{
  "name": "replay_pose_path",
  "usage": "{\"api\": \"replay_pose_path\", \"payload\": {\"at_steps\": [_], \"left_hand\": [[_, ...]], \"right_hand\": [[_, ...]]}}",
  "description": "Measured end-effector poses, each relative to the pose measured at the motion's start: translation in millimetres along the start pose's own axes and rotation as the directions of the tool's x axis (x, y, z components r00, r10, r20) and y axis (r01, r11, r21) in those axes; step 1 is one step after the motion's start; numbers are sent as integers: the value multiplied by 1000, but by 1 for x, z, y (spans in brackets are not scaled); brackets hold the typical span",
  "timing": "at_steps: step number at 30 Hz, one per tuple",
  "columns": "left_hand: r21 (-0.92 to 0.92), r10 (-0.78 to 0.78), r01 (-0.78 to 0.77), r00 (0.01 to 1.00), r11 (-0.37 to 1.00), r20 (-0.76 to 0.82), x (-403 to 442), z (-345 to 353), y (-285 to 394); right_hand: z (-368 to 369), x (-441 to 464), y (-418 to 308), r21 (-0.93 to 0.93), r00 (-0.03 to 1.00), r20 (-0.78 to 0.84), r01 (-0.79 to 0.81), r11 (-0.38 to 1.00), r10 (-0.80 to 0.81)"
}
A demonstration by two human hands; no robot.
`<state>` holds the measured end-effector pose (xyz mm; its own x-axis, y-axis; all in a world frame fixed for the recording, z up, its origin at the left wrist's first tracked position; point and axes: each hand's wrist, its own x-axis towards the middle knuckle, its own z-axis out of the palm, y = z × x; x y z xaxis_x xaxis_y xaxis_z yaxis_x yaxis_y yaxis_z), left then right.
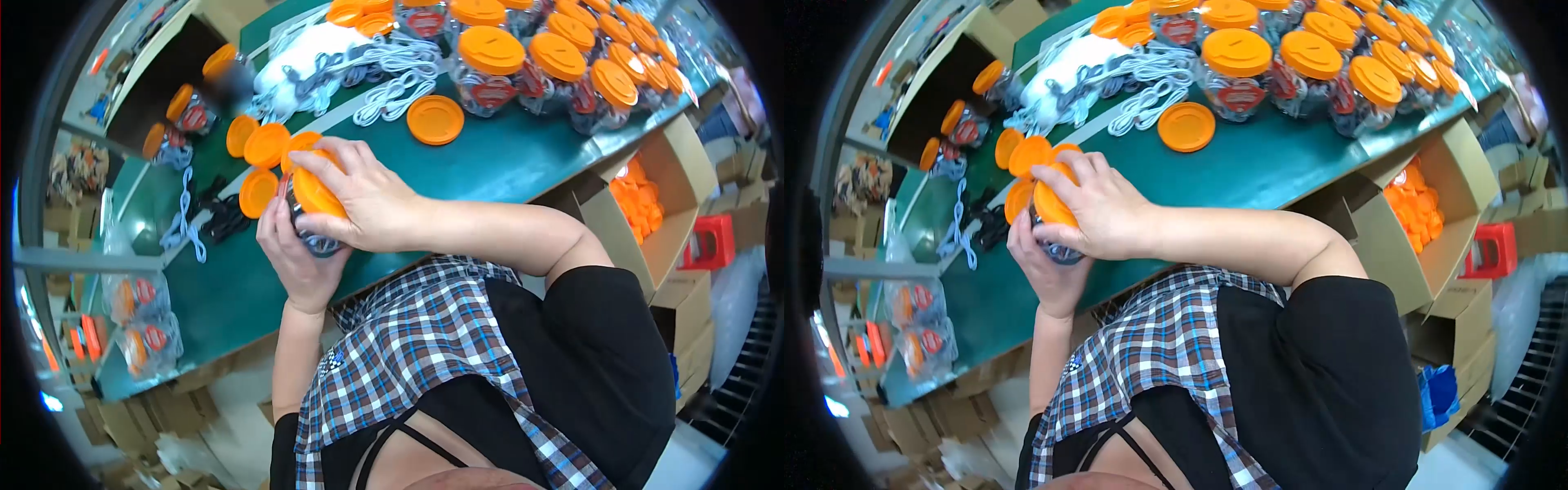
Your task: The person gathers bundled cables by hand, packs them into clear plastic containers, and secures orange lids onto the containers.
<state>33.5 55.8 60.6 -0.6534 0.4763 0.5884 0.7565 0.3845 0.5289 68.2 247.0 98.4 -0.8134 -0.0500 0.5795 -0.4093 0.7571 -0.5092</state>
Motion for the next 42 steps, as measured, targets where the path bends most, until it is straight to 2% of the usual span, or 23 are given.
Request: {"api": "replay_pose_path", "payload": {"at_steps": [3, 4, 5, 7, 8, 10, 12, 13, 15, 17, 19, 22, 23, 27, 29, 30, 32, 34, 35, 37, 39, 40, 42], "left_hand": [[-76, 6, 1, 996, 997, 90, 16, -2, 2], [-278, -41, 102, 975, 955, 218, 21, -1, 4], [-451, -63, 227, 935, 863, 349, 25, 1, 7], [-666, -32, 501, 811, 553, 584, 31, 6, 12], [-663, -35, 499, 812, 558, 582, 34, 12, 15], [-456, 97, 99, 916, 885, 388, 39, 32, 25], [-77, 297, -287, 922, 955, 249, 38, 52, 37], [-70, 294, -286, 924, 956, 245, 42, 59, 41], [-270, 302, -214, 887, 939, 349, 48, 67, 49], [-445, 318, -103, 839, 890, 442, 50, 72, 57], [-517, 341, -53, 808, 854, 481, 54, 81, 66], [-524, 319, -40, 831, 851, 456, 57, 105, 85], [-520, 351, -96, 838, 849, 417, 55, 113, 87], [-419, 408, -252, 848, 872, 337, 55, 140, 96], [-353, 449, -332, 831, 875, 330, 58, 151, 99], [-332, 430, -325, 845, 885, 319, 62, 157, 101], [-482, 414, -228, 850, 846, 325, 73, 167, 105], [-486, 466, -279, 825, 828, 320, 86, 164, 99], [-450, 433, -275, 850, 850, 298, 87, 163, 93], [-375, 462, -347, 841, 860, 282, 84, 156, 73], [-299, 387, -310, 887, 903, 250, 77, 138, 49], [-269, 353, -289, 906, 919, 233, 74, 128, 37], [-220, 294, -250, 935, 943, 196, 65, 109, 14]], "right_hand": [[-25, -9, 11, 52, 998, -27, 51, 997, -49], [-35, -8, 17, 113, 987, 27, 155, 981, -159], [-47, -7, 25, 179, 960, 75, 254, 951, -270], [-63, -11, 37, 327, 856, 152, 428, 842, -494], [-64, -18, 37, 330, 854, 149, 432, 839, -499], [-58, -40, 30, 110, 974, -8, 224, 968, -224], [-55, -66, 20, -58, 977, -208, -55, 997, 42], [-61, -74, 16, -129, 985, -166, -68, 989, 46], [-87, -83, 19, -188, 991, -123, -76, 979, 53], [-118, -87, 37, 92, 996, 29, 82, 992, -85], [-125, -99, 45, 103, 998, -2, 55, 993, -55], [-132, -109, 49, 108, 996, -80, -17, 994, 26], [-134, -112, 50, 114, 995, -91, -25, 993, 35], [-149, -116, 40, -120, 973, -187, -158, 980, 134], [-158, -114, 36, -255, 982, -159, -143, 956, 104], [-162, -112, 40, -244, 986, -143, -116, 963, 83], [-170, -111, 52, -154, 967, -185, -203, 967, 173], [-173, -107, 63, -218, 961, -224, -212, 953, 162], [-173, -105, 72, -201, 973, -194, -162, 966, 123], [-171, -102, 94, -484, 967, -253, -160, 860, 37], [-172, -104, 118, -630, 954, -289, -130, 765, -76], [-168, -104, 123, -613, 958, -264, -80, 786, -108], [-160, -105, 128, -802, 936, -284, -115, 586, -206]]}}
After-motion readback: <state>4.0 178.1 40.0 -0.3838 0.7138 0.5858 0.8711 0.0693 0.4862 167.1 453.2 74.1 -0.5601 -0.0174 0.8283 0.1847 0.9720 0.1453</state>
